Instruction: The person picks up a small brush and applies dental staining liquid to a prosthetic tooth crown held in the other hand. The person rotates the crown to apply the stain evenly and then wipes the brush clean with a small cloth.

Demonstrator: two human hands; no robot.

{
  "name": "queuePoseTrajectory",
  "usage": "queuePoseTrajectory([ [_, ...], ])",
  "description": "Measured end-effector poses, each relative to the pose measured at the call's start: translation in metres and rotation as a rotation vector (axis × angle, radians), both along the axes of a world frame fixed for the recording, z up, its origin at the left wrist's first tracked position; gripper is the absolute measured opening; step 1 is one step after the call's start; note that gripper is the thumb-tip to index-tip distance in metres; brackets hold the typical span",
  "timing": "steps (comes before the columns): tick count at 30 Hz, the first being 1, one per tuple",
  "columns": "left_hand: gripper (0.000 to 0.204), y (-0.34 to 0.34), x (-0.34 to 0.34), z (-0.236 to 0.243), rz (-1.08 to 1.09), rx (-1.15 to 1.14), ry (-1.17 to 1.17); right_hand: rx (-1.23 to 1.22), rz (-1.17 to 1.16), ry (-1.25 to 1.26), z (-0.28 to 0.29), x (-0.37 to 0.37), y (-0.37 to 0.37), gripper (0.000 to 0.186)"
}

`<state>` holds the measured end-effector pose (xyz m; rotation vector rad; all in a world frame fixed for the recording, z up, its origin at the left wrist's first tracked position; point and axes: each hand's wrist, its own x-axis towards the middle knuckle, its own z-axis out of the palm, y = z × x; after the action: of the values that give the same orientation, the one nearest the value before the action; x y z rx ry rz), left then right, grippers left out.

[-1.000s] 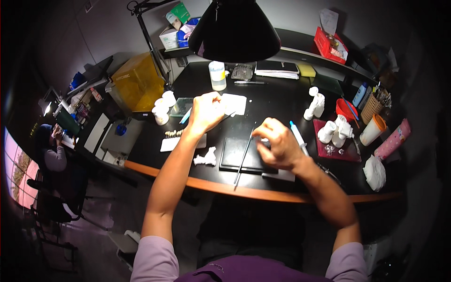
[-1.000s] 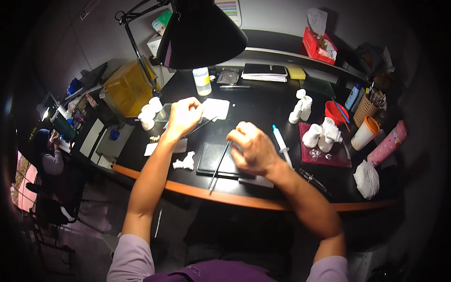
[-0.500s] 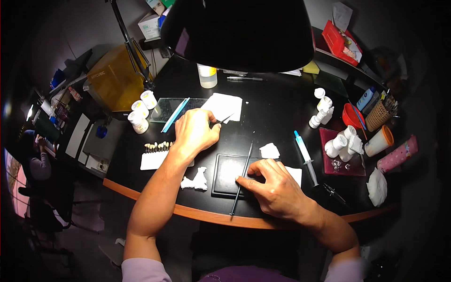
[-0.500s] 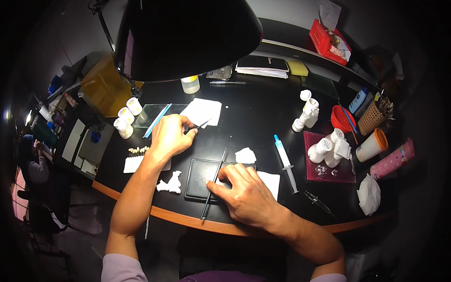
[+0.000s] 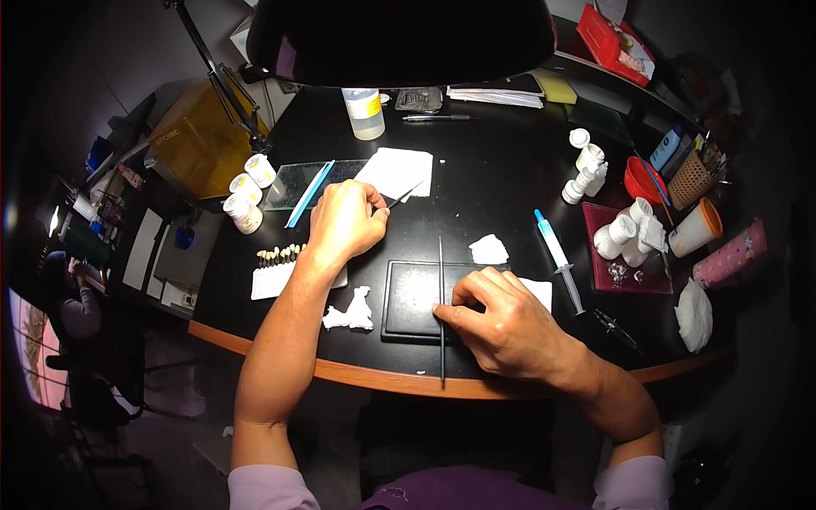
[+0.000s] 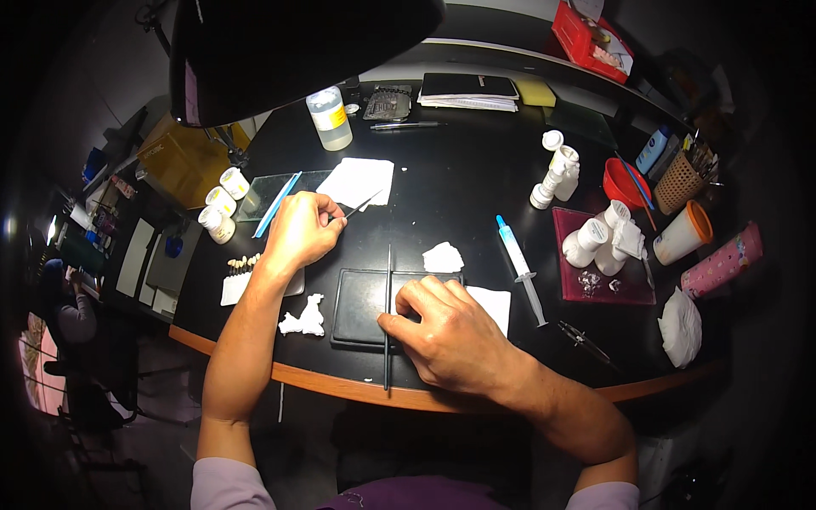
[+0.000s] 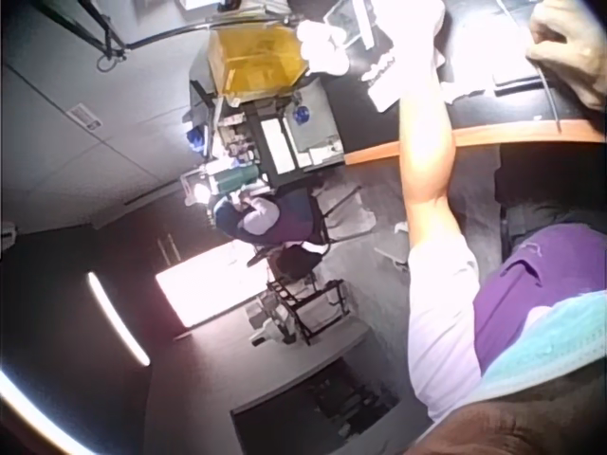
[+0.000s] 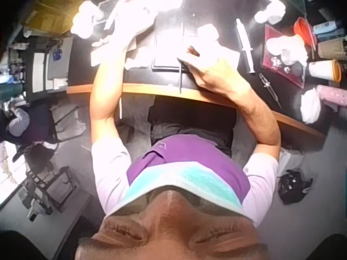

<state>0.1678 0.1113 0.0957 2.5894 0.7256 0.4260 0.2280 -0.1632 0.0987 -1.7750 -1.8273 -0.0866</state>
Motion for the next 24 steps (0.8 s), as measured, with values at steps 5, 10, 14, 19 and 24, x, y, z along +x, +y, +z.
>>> queuePoseTrajectory([
  [5,0.014,-0.003,0.0,0.0,-0.015,0.012,-0.012,-0.005,0.009,0.014,0.001,-0.001,-0.002,0.03],
  [10,0.009,-0.005,-0.003,0.008,-0.085,-0.155,-0.312,0.042,-0.027,0.032,0.0,0.001,-0.002,0.029],
  [14,0.01,0.005,0.0,0.006,-0.253,-0.369,-0.597,0.268,-0.121,0.046,0.008,0.012,0.002,0.027],
  [19,0.01,-0.003,-0.009,0.024,-0.414,-0.817,-0.648,0.368,-0.188,0.076,0.014,0.023,0.001,0.024],
  [24,0.015,-0.014,-0.017,0.03,-0.515,-1.047,-0.47,0.438,-0.193,0.063,0.021,0.028,0.0,0.024],
])
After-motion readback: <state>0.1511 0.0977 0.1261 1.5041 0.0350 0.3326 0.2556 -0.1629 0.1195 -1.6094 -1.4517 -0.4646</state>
